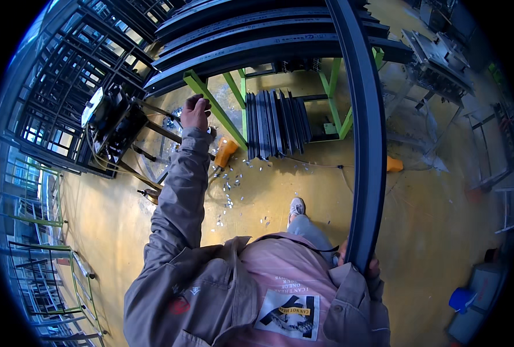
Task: The person collects rubber sealing strips, fits them into metal frame profiles by hand, and punches notches into the profiles using a punch machine.
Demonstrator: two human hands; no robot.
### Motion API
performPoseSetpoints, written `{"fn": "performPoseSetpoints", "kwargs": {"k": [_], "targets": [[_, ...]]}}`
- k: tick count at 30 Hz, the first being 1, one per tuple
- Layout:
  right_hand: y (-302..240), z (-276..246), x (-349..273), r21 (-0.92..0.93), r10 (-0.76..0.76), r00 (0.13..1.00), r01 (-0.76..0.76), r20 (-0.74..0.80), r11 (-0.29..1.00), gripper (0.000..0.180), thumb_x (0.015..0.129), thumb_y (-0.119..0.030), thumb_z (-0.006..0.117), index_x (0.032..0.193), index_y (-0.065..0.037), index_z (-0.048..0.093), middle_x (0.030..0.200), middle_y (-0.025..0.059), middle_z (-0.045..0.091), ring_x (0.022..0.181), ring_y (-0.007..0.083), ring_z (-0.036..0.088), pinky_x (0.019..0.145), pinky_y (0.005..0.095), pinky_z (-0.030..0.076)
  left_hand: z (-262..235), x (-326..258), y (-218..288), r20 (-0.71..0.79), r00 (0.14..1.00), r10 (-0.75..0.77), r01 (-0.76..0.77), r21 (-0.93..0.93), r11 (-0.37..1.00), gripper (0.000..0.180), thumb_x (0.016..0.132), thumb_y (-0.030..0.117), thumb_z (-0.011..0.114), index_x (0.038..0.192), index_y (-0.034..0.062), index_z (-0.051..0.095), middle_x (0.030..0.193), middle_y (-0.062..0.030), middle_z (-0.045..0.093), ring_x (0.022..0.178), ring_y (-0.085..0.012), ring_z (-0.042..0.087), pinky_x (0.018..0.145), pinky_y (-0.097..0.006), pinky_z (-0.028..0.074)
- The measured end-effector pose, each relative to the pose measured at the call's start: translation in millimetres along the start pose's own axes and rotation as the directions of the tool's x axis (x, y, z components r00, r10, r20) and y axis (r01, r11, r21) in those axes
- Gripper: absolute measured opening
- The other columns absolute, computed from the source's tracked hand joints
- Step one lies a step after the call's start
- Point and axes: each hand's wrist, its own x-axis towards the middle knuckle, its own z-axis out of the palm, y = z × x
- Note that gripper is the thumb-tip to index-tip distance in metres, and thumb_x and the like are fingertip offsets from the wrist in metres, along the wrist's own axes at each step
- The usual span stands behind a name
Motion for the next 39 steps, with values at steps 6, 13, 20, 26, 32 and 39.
{"fn": "performPoseSetpoints", "kwargs": {"k": [6, 13, 20, 26, 32, 39], "targets": [[-91.5, 51.9, 166.0, 0.149, 0.0, 0.999, 0.005, -0.036, 0.989, 0.124, 0.093, -0.074, 0.097, 0.176, -0.006, 0.036, 0.127, 0.0229, 0.065, 0.103, 0.0373, 0.081, 0.078, 0.0505, 0.07, 10.7, 165.2, -43.5, -0.033, 0.91, 0.412, -0.278, 0.69, 0.669, 0.033, 0.11, 0.021, 0.077, 0.138, 0.0034, 0.078, 0.14, -0.0203, 0.077, 0.133, -0.0418, 0.072, 0.117, -0.05, 0.056], [-115.4, 81.0, 355.1, 0.282, -0.02, 0.988, -0.024, 0.155, 0.959, 0.121, 0.093, -0.061, 0.102, 0.176, -0.004, 0.035, 0.127, 0.0287, 0.068, 0.101, 0.0431, 0.081, 0.082, 0.0563, 0.07, 15.1, 228.2, -39.8, 0.29, 0.655, 0.697, -0.576, 0.789, 0.214, 0.039, 0.108, 0.016, 0.077, 0.146, 0.0072, 0.078, 0.159, -0.0183, 0.076, 0.159, -0.0487, 0.063, 0.137, -0.061, 0.042], [-131.7, 126.2, 485.2, 0.267, -0.043, 0.975, -0.017, 0.217, 0.964, 0.125, 0.091, -0.047, 0.105, 0.179, -0.001, 0.029, 0.131, 0.0307, 0.066, 0.103, 0.0435, 0.079, 0.086, 0.0559, 0.067, 21.7, 205.1, -6.7, 0.365, 0.766, 0.529, -0.571, 0.763, 0.302, 0.028, 0.107, 0.0, 0.073, 0.131, 0.0094, 0.085, 0.144, -0.0114, 0.085, 0.148, -0.0436, 0.074, 0.124, -0.056, 0.055], [-142.3, 143.2, 567.1, 0.267, 0.026, 0.983, -0.075, 0.183, 0.961, 0.13, 0.088, -0.047, 0.109, 0.179, -0.003, 0.028, 0.131, 0.0301, 0.065, 0.105, 0.0428, 0.079, 0.09, 0.0549, 0.067, 19.7, 222.1, 5.9, 0.378, 0.792, 0.479, -0.581, 0.706, 0.405, 0.031, 0.1, -0.009, 0.07, 0.122, 0.0078, 0.085, 0.133, -0.0133, 0.088, 0.136, -0.0443, 0.08, 0.114, -0.054, 0.064], [-148.1, 156.0, 623.6, 0.263, 0.107, 0.972, -0.16, 0.207, 0.951, 0.134, 0.082, -0.045, 0.114, 0.178, -0.001, 0.032, 0.129, 0.0297, 0.067, 0.106, 0.0428, 0.079, 0.091, 0.0542, 0.068, 31.5, 266.5, 5.1, 0.394, 0.796, 0.459, -0.583, 0.703, 0.408, 0.029, 0.1, -0.008, 0.071, 0.119, 0.0085, 0.085, 0.131, -0.0119, 0.088, 0.133, -0.0419, 0.081, 0.115, -0.053, 0.064], [-160.9, 166.0, 666.0, 0.104, 0.211, 0.976, -0.205, -0.053, 0.973, 0.138, 0.068, -0.049, 0.118, 0.171, 0.002, 0.043, 0.123, 0.0274, 0.069, 0.102, 0.042, 0.081, 0.091, 0.0548, 0.072, 57.5, 344.5, -7.2, 0.429, 0.783, 0.45, -0.603, 0.699, 0.384, 0.026, 0.1, -0.004, 0.073, 0.12, 0.009, 0.085, 0.131, -0.0113, 0.087, 0.133, -0.0406, 0.081, 0.12, -0.056, 0.061]]}}
